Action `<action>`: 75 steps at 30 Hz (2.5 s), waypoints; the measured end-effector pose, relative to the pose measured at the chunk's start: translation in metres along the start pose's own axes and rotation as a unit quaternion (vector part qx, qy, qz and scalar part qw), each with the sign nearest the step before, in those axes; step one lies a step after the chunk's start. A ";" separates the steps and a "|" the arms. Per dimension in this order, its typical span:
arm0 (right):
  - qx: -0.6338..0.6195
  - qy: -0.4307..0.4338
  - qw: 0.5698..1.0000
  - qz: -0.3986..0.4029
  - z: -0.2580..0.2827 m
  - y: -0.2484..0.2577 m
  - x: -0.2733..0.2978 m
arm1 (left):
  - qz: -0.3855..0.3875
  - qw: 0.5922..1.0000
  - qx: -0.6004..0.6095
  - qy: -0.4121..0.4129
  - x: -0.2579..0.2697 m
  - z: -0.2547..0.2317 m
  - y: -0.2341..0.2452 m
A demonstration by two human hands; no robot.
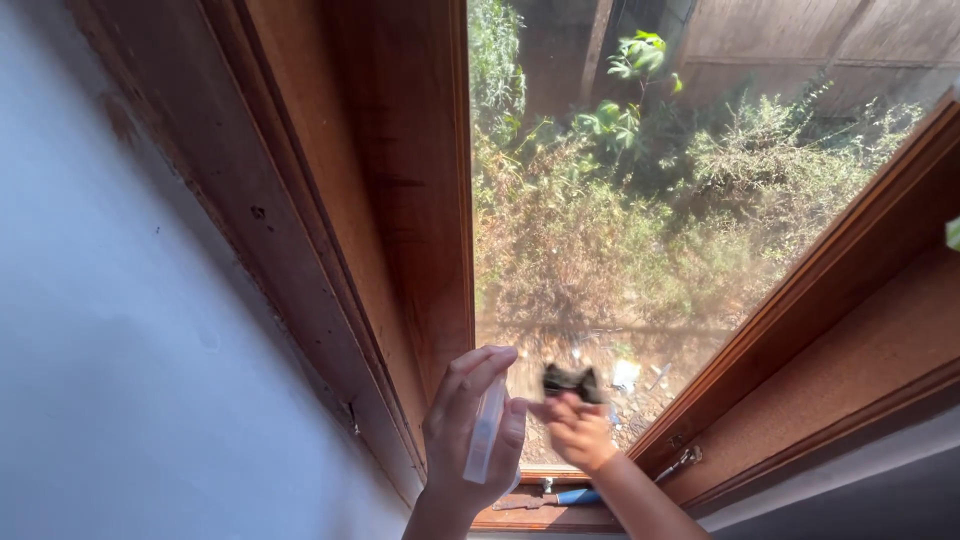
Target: The person cleans a window by holding a spray bottle and wiping down the glass pane and wooden frame with a cloth.
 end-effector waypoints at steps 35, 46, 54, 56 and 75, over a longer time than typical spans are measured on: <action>-0.029 0.035 0.997 -0.058 0.062 0.026 -0.055 | 0.005 1.000 0.008 -0.005 -0.003 0.010 -0.036; -0.163 -0.439 0.882 -0.060 -0.130 0.093 0.061 | 0.010 1.000 -0.001 0.012 0.000 0.026 -0.032; -0.124 -0.318 0.936 -0.086 -0.090 0.105 0.019 | 0.031 0.999 0.004 -0.002 -0.007 0.020 -0.049; -0.264 -0.158 0.937 -0.165 -0.049 0.105 -0.020 | 0.030 0.999 0.000 -0.034 -0.007 0.011 -0.050; -0.071 -0.294 0.935 -0.187 -0.117 0.118 0.084 | 0.021 1.000 -0.004 0.023 -0.001 0.027 -0.039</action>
Point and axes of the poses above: each hand's wrist, its own x-axis away from the middle knuckle, its own y-axis out of the back of the hand, z = x × y, the point moved 10 cm from there along -x, towards the middle knuckle, and after that the axes turned 4 degrees about z, right-handed, at the moved point
